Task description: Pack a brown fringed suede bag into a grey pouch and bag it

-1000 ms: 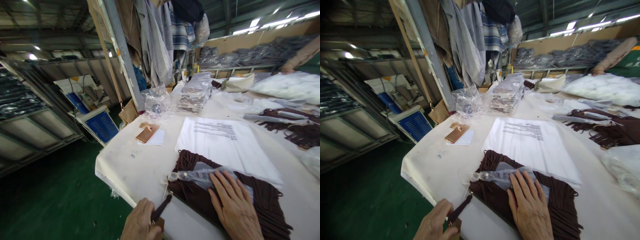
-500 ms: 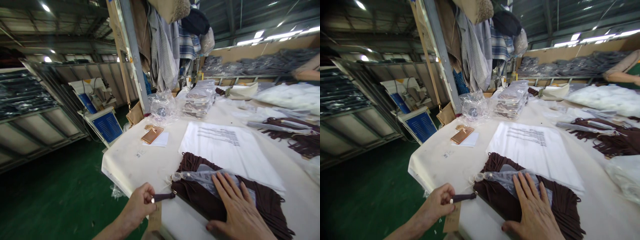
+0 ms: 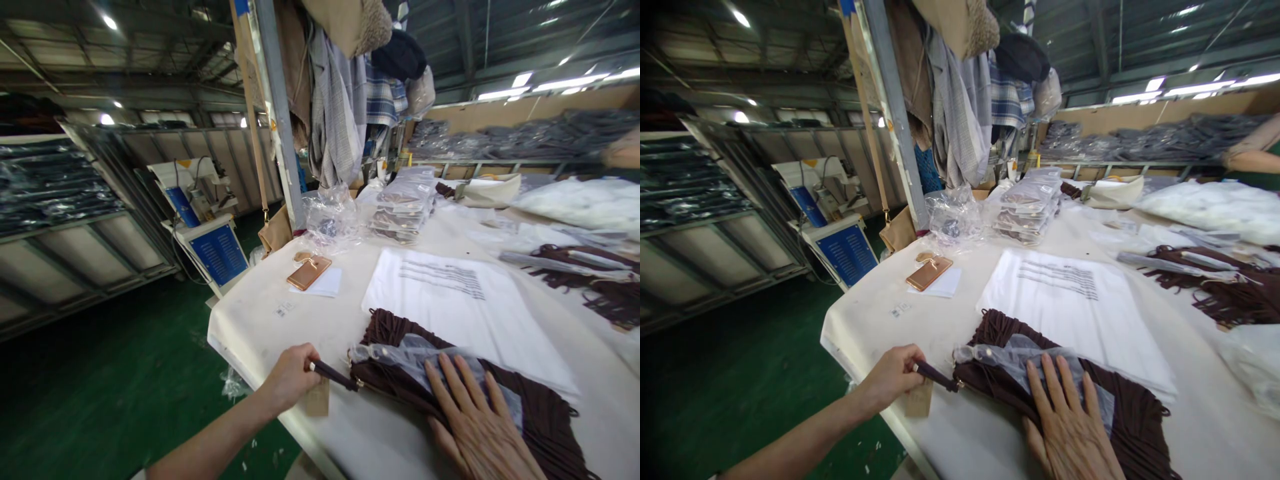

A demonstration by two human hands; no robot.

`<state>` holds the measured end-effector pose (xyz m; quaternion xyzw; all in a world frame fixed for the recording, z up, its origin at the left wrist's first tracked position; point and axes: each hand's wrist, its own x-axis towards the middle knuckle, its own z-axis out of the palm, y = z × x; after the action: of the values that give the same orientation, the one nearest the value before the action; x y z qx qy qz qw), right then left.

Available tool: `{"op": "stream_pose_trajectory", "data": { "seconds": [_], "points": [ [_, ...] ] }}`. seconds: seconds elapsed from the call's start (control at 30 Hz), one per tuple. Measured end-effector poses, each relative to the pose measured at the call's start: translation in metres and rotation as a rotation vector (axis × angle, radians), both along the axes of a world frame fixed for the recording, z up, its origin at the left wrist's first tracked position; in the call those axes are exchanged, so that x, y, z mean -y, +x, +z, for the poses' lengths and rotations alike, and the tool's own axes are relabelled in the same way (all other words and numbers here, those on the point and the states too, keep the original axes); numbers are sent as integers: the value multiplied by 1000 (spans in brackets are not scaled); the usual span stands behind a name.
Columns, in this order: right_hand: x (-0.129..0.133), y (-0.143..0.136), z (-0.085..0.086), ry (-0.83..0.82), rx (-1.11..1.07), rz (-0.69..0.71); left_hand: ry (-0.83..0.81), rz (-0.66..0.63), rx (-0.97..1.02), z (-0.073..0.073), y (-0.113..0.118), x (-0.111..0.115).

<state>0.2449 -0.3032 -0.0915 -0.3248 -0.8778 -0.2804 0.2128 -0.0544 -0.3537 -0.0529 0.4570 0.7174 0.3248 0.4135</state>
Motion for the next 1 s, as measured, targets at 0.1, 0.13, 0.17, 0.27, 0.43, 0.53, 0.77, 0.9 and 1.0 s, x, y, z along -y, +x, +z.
{"op": "stream_pose_trajectory", "data": {
  "seconds": [0.1, 0.13, 0.17, 0.27, 0.43, 0.53, 0.77, 0.9, 1.0],
  "points": [
    [-4, 4, -3, 2, 0, -2, -23, 40, 157, -13, 9, -13],
    [-6, 6, -4, -2, 2, -5, -19, 67, 206, -17, 14, -17],
    [-7, 8, -5, -10, 4, -9, -11, 98, 253, -21, 20, -20],
    [-9, 13, -9, -44, -1, -27, 22, 216, 375, -26, 39, -25],
    [-3, 9, -9, -101, 17, -26, 62, 384, 517, -23, 56, -17],
    [2, 3, -9, -144, -51, -33, 36, 476, 605, -22, 61, -12],
    [1, -1, -14, -162, -96, -29, -50, 590, 852, -23, 87, -10],
    [1, 2, -16, -187, -127, -36, -52, 602, 942, -24, 95, -8],
    [2, 4, -18, -206, -152, -47, -2, 539, 1086, -28, 98, -4]
  ]
}}
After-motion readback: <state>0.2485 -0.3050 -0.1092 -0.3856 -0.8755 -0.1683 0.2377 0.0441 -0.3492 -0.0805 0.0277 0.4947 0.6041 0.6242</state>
